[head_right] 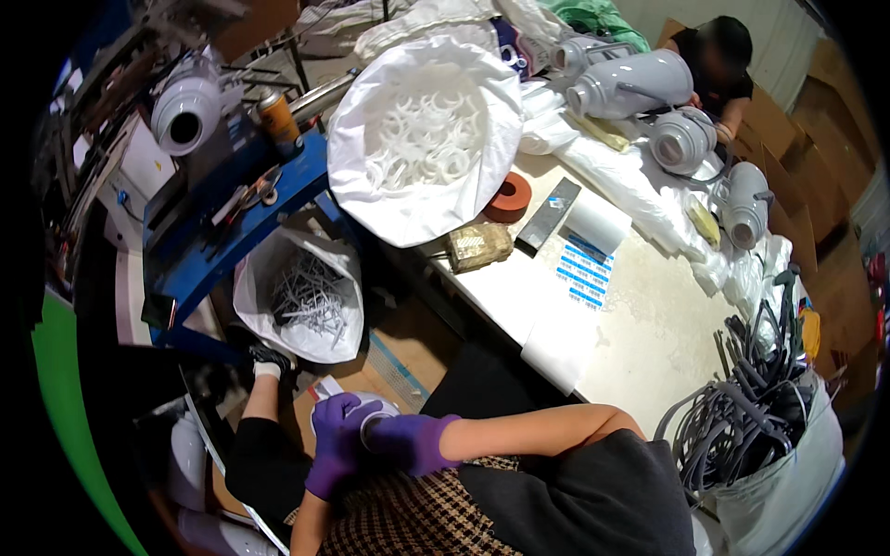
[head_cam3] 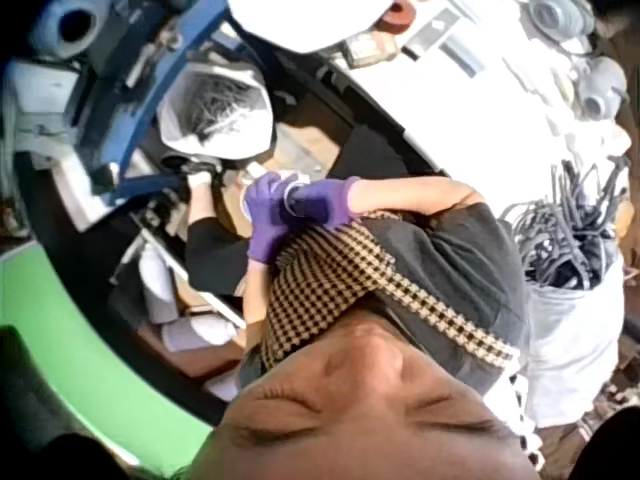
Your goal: The person assembles white plastic sprayers by attaching grey handles and nozzles to the bottles. They repeatedly pick up bottles, attach components, and place the finished units on a nearby table.
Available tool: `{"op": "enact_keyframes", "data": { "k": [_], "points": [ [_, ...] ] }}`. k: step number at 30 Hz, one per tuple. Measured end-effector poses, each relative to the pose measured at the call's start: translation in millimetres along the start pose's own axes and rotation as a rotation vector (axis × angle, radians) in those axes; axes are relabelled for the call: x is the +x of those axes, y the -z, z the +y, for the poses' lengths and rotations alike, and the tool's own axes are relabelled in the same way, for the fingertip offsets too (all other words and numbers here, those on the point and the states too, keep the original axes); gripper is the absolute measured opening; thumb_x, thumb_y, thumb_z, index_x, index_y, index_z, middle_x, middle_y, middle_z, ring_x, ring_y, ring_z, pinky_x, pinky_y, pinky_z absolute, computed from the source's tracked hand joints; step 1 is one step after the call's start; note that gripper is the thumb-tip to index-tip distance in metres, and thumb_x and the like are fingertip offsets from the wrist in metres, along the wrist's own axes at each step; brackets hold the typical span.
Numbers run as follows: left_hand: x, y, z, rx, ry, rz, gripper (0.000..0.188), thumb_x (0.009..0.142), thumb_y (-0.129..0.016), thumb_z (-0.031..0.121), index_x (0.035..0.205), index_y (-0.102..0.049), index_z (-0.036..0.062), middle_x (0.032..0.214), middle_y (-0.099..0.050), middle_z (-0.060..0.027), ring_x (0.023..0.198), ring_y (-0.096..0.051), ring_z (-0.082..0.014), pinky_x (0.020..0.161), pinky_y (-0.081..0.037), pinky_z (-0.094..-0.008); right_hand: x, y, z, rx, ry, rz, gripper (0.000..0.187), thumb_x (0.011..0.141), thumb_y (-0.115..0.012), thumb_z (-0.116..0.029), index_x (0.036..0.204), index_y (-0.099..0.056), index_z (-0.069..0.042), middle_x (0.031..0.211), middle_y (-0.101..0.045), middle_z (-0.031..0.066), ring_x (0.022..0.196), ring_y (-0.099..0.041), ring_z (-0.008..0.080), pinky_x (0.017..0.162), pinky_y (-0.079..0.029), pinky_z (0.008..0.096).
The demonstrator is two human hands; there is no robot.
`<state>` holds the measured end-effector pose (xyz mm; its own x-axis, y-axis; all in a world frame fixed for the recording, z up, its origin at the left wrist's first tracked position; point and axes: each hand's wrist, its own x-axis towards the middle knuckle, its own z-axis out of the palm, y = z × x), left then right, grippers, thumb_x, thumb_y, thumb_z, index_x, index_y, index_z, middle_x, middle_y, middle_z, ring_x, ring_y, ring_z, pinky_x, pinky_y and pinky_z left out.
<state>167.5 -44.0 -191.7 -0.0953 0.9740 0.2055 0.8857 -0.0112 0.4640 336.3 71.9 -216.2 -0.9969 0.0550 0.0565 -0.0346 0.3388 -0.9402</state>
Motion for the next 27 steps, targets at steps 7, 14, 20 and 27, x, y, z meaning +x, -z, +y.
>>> {"op": "enact_keyframes", "data": {
  "k": [7, 14, 20, 27],
  "points": [
    [5, -7, 5, -0.138, 0.190, 0.231, 0.060, 0.071, -0.086, 0.034, 0.118, -0.064, 0.0038, 0.124, -0.054, -0.0136, 0.118, -0.053, -0.0333, 0.107, -0.041, -0.0455, -21, 69, -39, -0.105, 0.359, 0.121, 0.038, 0.094, -0.064, -0.010, 0.131, -0.062, -0.006, 0.113, -0.070, 0.0176, 0.104, -0.069, 0.0371, 0.095, -0.053, 0.0428],
    [3, 53, 26, 0.290, -0.578, 0.391, 0.068, 0.079, -0.083, 0.035, 0.134, -0.051, 0.0121, 0.133, -0.048, -0.0120, 0.126, -0.049, -0.0349, 0.105, -0.048, -0.0462, -202, 197, 20, -0.851, -0.287, 1.168, 0.026, 0.080, -0.082, -0.011, 0.105, -0.077, -0.009, 0.107, -0.071, 0.0104, 0.102, -0.066, 0.0304, 0.090, -0.055, 0.0404],
    [45, -38, 2, 1.593, -1.384, 0.509, 0.076, 0.092, -0.063, 0.011, 0.157, -0.030, 0.0323, 0.156, -0.033, 0.0088, 0.132, -0.045, -0.0087, 0.104, -0.048, -0.0308, -200, 190, 40, -0.563, -0.609, 1.433, 0.021, 0.078, -0.080, -0.008, 0.098, -0.078, -0.007, 0.101, -0.069, 0.0123, 0.099, -0.066, 0.0297, 0.084, -0.056, 0.0389],
    [57, -49, 6, 1.446, -1.373, 0.565, 0.068, 0.095, -0.054, 0.003, 0.158, -0.032, 0.0165, 0.159, -0.038, -0.0022, 0.140, -0.037, -0.0114, 0.114, -0.041, -0.0365, -194, 196, 17, -0.930, -0.181, 1.256, 0.013, 0.081, -0.078, -0.014, 0.088, -0.072, -0.006, 0.088, -0.065, 0.0095, 0.092, -0.064, 0.0295, 0.080, -0.052, 0.0397]
  ]
}}
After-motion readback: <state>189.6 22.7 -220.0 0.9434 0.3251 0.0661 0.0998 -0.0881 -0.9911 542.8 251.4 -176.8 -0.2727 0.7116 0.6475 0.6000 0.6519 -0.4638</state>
